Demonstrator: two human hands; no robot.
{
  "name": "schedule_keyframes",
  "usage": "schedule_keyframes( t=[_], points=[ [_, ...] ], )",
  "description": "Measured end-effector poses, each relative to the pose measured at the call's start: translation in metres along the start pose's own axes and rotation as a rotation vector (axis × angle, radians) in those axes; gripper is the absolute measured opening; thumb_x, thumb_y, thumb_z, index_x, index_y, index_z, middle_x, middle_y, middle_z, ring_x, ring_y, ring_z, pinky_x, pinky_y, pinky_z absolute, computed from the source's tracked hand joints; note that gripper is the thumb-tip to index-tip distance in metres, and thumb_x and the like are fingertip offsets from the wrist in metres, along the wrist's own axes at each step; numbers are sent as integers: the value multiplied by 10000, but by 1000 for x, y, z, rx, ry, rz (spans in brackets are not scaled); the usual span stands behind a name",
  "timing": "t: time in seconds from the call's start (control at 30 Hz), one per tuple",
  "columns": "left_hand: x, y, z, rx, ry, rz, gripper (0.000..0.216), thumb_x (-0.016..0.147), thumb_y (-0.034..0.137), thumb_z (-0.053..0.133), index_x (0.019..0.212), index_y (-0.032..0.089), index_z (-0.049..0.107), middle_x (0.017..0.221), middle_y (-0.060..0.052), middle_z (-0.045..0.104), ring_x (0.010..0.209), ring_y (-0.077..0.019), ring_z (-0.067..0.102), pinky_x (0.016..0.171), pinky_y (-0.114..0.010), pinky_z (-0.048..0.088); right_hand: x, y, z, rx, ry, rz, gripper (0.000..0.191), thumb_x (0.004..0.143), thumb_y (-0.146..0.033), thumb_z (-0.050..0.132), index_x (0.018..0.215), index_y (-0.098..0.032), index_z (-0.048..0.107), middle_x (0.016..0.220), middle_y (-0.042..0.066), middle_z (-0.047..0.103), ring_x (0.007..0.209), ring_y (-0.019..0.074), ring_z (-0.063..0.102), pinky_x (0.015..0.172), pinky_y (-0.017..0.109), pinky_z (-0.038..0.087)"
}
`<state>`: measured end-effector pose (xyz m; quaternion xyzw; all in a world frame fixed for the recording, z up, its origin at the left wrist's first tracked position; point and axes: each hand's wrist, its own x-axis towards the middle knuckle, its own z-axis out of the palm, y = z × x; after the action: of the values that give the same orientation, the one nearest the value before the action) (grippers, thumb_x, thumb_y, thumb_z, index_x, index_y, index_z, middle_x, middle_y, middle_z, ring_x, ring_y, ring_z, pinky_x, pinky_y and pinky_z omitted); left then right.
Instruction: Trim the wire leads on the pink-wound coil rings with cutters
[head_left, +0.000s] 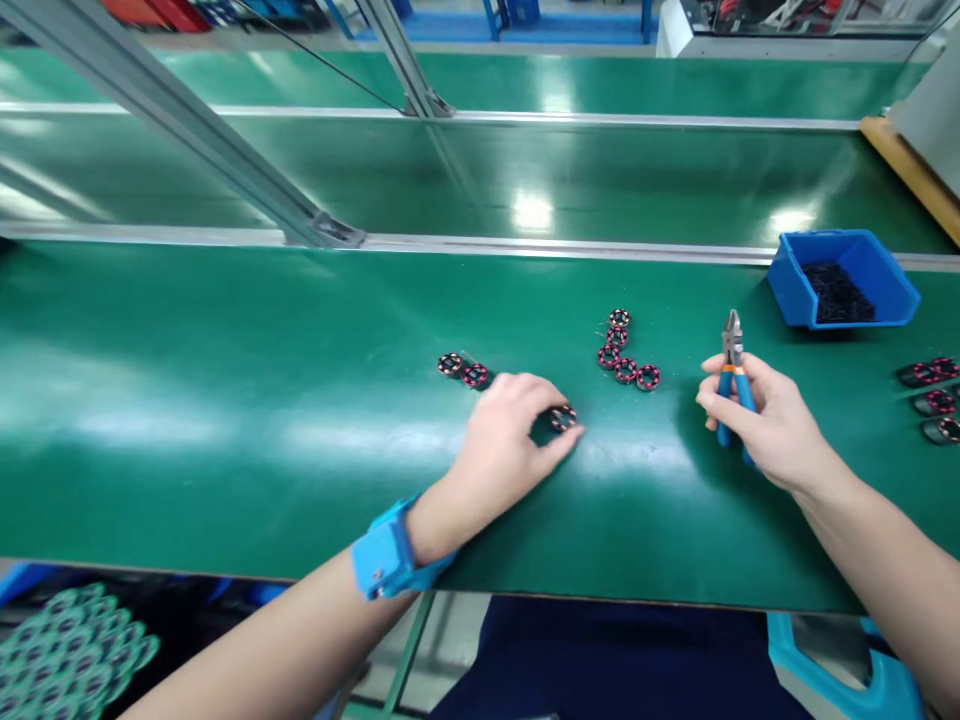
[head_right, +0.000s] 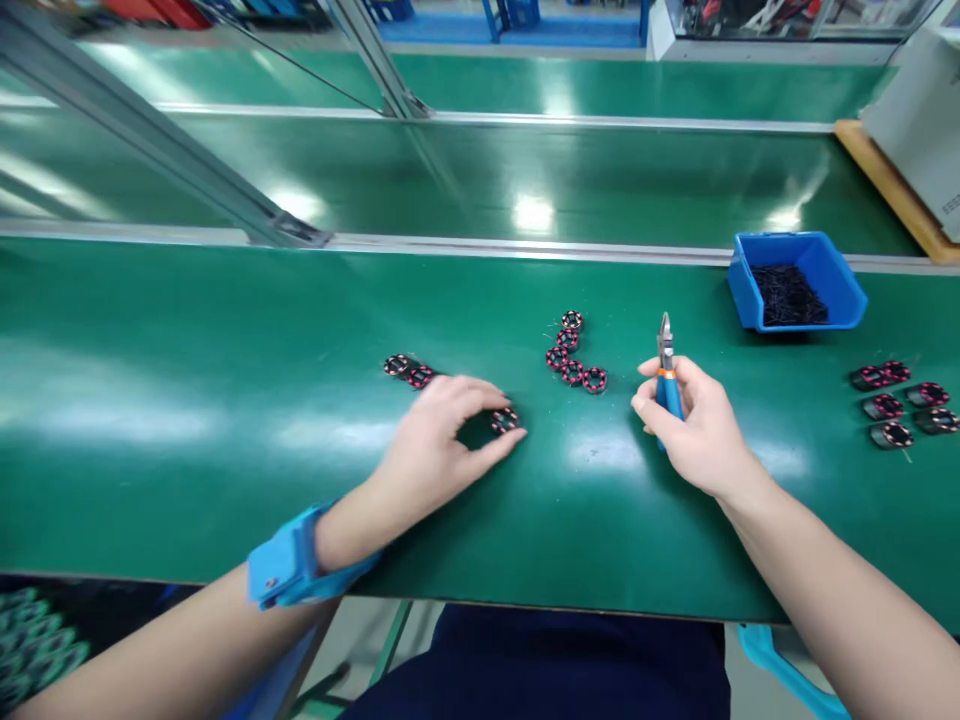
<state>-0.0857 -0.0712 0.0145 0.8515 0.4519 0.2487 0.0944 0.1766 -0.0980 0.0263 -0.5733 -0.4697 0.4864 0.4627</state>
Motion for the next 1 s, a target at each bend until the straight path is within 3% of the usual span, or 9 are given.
schedule_keyframes(
  t=[0.07,0.13,0.3,0.4,0.53,0.7,0.83,1.0],
  points=[
    [0,-10,-9,206,124,-41,266,781,300,676,996,162,603,1042,-133,644,967,-304,576,834,-477,460,-2,-3,-1,11,18,-30,302,720,-268,688,969,-180,541,714,-32,568,523,98,509,499,252,412],
    [7,-13,-12,237,182,-56,371,781,312,672,1097,148,568,1113,-149,612,1024,-305,557,868,-470,459,-4,-6,0,18,24,-61,287,725,-257,683,967,-183,547,712,-32,571,531,101,511,500,253,409],
    [47,-4,17,76,-36,-52,428,711,315,726,1072,140,577,1042,-114,624,963,-275,566,857,-439,483,-6,-2,4,-2,33,-113,266,737,-253,667,964,-179,549,717,-27,574,561,103,517,541,263,410],
    [64,-5,34,-17,-44,-51,276,722,275,707,950,158,606,945,-77,642,890,-235,585,827,-402,494,-5,2,3,-30,24,-118,260,747,-252,657,967,-179,539,719,-25,574,566,103,513,538,261,408],
    [54,-2,34,-167,75,-38,133,753,200,648,872,169,597,862,-45,656,774,-167,609,711,-309,515,-6,0,3,-23,-26,-101,247,764,-252,644,972,-187,527,717,-23,571,567,100,503,514,249,405],
    [30,29,26,-366,143,118,176,740,219,698,789,170,537,1103,-98,660,750,-122,639,611,-230,526,-14,-5,12,55,-221,8,306,704,-223,688,968,-185,537,856,26,638,625,102,542,574,256,469],
    [30,45,30,-403,126,165,228,745,226,719,719,173,499,855,-45,679,624,-91,606,549,-198,493,-16,-4,18,84,-304,34,376,633,-170,728,965,-193,551,921,22,606,711,109,561,629,252,502],
    [35,46,31,-425,134,66,298,718,298,757,692,178,485,644,35,580,562,-84,578,535,-193,478,-12,0,18,113,-277,65,448,606,-182,768,997,-201,552,969,29,618,748,114,568,660,265,507]
  ],
)
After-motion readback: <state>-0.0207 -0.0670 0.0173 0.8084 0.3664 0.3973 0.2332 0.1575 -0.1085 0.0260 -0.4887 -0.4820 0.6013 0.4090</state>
